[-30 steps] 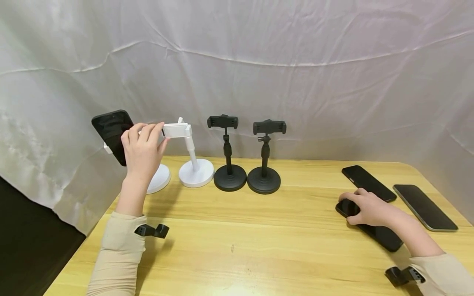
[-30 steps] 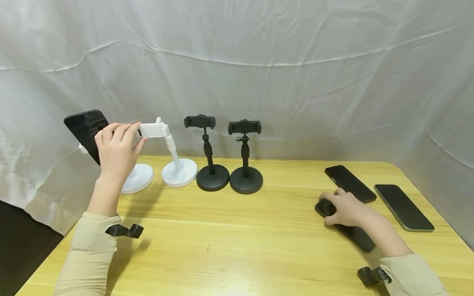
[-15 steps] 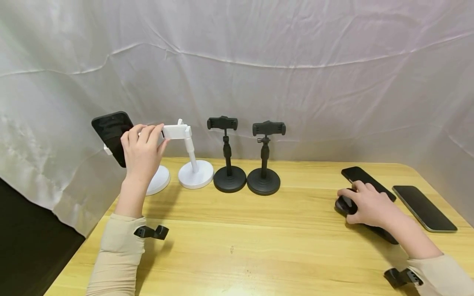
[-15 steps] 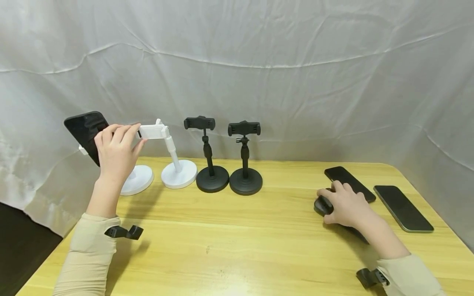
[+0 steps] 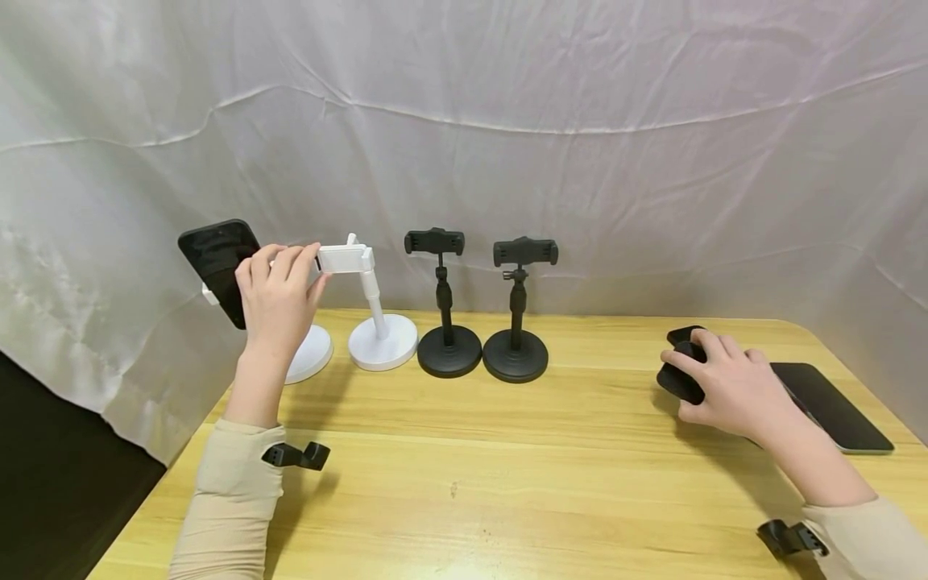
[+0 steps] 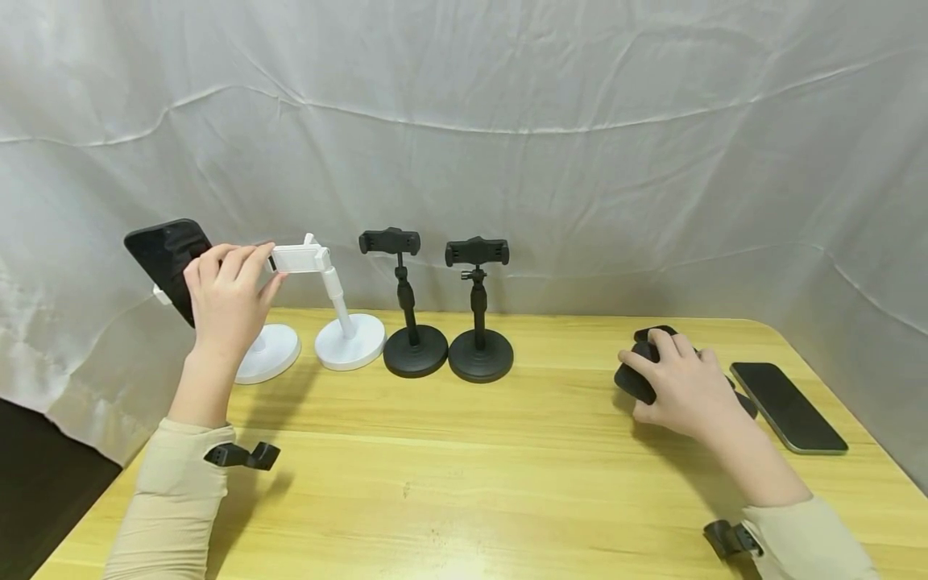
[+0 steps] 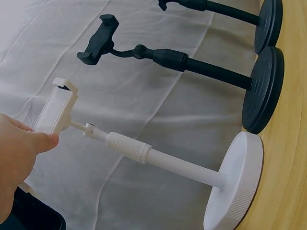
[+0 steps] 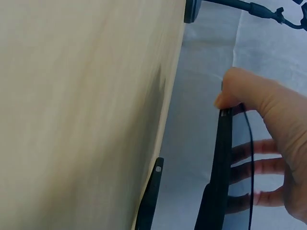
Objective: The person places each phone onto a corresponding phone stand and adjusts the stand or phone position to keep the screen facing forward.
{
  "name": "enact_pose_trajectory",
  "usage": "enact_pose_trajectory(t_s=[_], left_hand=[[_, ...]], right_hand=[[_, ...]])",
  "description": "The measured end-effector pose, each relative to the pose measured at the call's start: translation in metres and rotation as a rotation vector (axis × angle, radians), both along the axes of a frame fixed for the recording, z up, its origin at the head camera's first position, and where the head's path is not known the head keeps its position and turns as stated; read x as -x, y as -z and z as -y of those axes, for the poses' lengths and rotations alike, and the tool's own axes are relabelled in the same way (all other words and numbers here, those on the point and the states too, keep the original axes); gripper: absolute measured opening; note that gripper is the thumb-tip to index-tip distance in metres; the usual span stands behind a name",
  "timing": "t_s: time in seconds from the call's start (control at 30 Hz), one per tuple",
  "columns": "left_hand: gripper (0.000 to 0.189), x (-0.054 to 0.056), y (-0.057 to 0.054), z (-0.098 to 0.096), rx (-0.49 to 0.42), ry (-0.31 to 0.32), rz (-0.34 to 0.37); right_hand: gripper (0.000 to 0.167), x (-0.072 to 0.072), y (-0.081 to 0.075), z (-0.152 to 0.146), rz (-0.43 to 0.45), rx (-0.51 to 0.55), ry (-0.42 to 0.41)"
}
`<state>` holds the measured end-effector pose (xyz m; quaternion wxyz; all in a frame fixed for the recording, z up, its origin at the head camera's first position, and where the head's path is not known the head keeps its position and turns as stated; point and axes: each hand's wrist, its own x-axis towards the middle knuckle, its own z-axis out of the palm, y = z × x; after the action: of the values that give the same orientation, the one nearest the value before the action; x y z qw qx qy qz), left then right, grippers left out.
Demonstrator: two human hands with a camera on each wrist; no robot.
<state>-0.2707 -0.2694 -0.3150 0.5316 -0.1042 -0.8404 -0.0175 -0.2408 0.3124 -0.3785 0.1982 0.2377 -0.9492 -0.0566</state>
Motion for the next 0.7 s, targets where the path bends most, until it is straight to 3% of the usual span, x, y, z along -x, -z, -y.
enact_pose_trajectory(t_s=[0.27, 0.4, 0.53, 0.7], left_hand=[[0.036, -0.0002, -0.0006, -0.0005, 0.003, 0.005, -0.009], [0.036, 0.0, -0.0009, -0.0007, 0.008, 0.007, -0.015], [0.036, 0.0001, -0.0007, -0.0005, 0.009, 0.005, -0.016], [0.036, 0.0004, 0.0001, 0.0002, 0.003, 0.004, -0.012]], right_hand=[[0.069, 0.0008, -0.0031, -0.0006, -0.154, 0.026, -0.105], [0.057, 0.0025, -0.0037, -0.0005, -0.252, 0.055, -0.185], [0.068, 0.0028, -0.0047, 0.0027, -0.33, 0.077, -0.22], [0.062, 0.0009, -0.0094, 0.0084, -0.403, 0.083, -0.259]])
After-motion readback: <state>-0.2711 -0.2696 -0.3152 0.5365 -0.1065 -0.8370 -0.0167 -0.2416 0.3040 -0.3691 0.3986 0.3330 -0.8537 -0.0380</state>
